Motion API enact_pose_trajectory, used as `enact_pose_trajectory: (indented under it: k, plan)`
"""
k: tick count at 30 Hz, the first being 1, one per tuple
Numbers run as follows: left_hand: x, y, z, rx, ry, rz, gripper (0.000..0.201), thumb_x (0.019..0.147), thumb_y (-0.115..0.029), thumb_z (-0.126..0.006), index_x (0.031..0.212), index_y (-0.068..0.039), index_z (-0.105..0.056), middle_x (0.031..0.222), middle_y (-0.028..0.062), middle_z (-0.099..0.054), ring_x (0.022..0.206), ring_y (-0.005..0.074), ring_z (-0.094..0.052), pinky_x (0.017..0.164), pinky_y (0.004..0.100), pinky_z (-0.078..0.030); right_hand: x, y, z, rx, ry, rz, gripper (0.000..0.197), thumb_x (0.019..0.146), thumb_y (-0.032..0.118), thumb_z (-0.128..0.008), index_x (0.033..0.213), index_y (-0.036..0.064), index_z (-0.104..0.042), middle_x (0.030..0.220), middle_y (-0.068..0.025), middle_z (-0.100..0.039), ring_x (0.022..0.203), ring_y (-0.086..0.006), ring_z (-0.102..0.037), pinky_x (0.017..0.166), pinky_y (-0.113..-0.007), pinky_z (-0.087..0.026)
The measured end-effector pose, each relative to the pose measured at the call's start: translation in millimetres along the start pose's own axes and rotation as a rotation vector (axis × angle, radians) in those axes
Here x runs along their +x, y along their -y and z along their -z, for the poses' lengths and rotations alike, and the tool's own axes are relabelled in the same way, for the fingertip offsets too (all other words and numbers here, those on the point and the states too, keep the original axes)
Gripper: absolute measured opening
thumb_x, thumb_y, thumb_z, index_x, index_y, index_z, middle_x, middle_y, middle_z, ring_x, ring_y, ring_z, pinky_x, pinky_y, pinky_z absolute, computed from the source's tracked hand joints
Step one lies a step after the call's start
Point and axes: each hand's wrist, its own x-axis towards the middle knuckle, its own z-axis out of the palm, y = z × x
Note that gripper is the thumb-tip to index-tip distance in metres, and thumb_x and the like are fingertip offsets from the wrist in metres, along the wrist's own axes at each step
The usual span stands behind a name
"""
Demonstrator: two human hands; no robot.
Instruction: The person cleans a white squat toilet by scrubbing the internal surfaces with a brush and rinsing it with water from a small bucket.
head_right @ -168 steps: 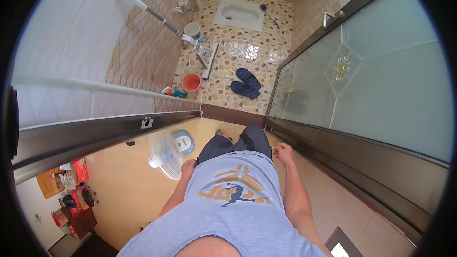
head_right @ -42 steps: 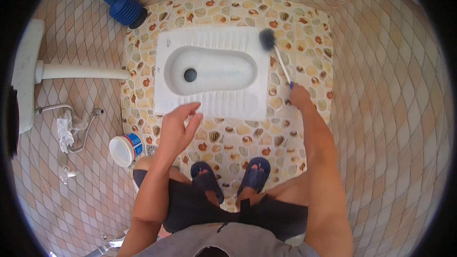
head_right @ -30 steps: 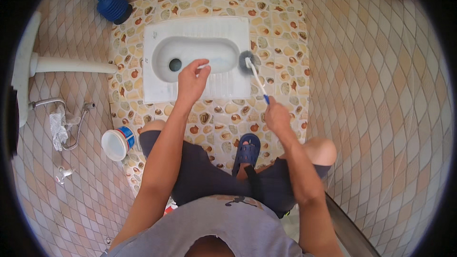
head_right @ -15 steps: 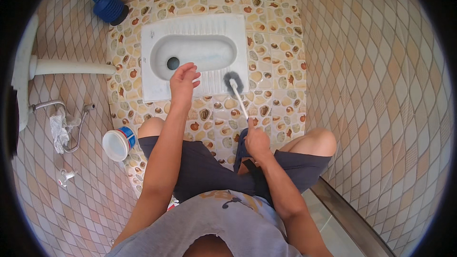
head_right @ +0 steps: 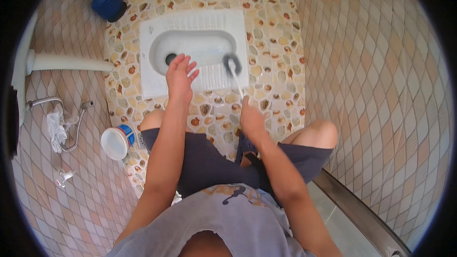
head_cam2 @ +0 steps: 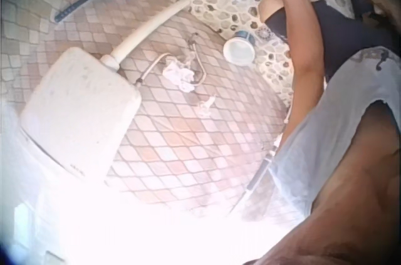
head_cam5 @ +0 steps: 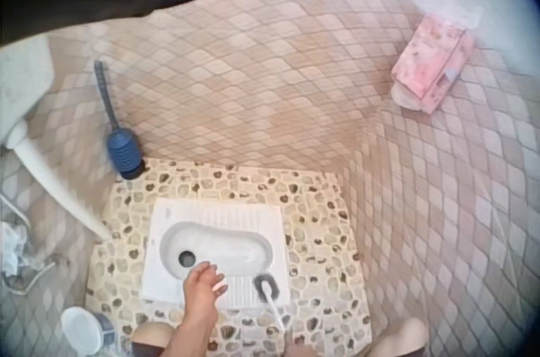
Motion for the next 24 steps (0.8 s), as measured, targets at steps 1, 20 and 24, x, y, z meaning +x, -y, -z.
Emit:
enact_pose_trajectory:
  k: [1,20,24]
  plan:
    - [-2,-1,6,0.026,-0.053,0.036,0.039,0.095,-0.012,-0.054,0.131,0.001,-0.047,0.128,0.0146,-0.055,0.106,0.0255,-0.059,0.084,0.0367,-0.052,2,2,-3,-0.020,0.026,0.018,0.048,0.086,0.007,-0.049,0.132,-0.0070,-0.044,0.079,-0.0267,-0.064,0.075,-0.0383,-0.066,0.063,-0.048,-0.054]
    - [-11,-12,12,-0.025,-0.034,0.024,0.044,0.095,-0.012,-0.052,0.136,0.001,-0.043,0.130,0.0158,-0.054,0.106,0.0243,-0.060,0.085,0.0365,-0.051,2,3,-6,-0.015,-0.050,0.091,0.049,0.084,0.006,-0.050,0.129,-0.0117,-0.042,0.075,-0.0260,-0.066,0.067,-0.0393,-0.066,0.059,-0.049,-0.053]
    - [-9,-5,-5,-0.007,-0.010,0.021,0.043,0.095,-0.012,-0.052,0.135,0.001,-0.043,0.129,0.0159,-0.054,0.106,0.0246,-0.060,0.085,0.0363,-0.051,61,1,23,0.062,-0.076,0.065,0.060,0.083,0.007,-0.050,0.138,-0.0114,-0.034,0.073,-0.0259,-0.065,0.068,-0.0411,-0.067,0.062,-0.050,-0.053]
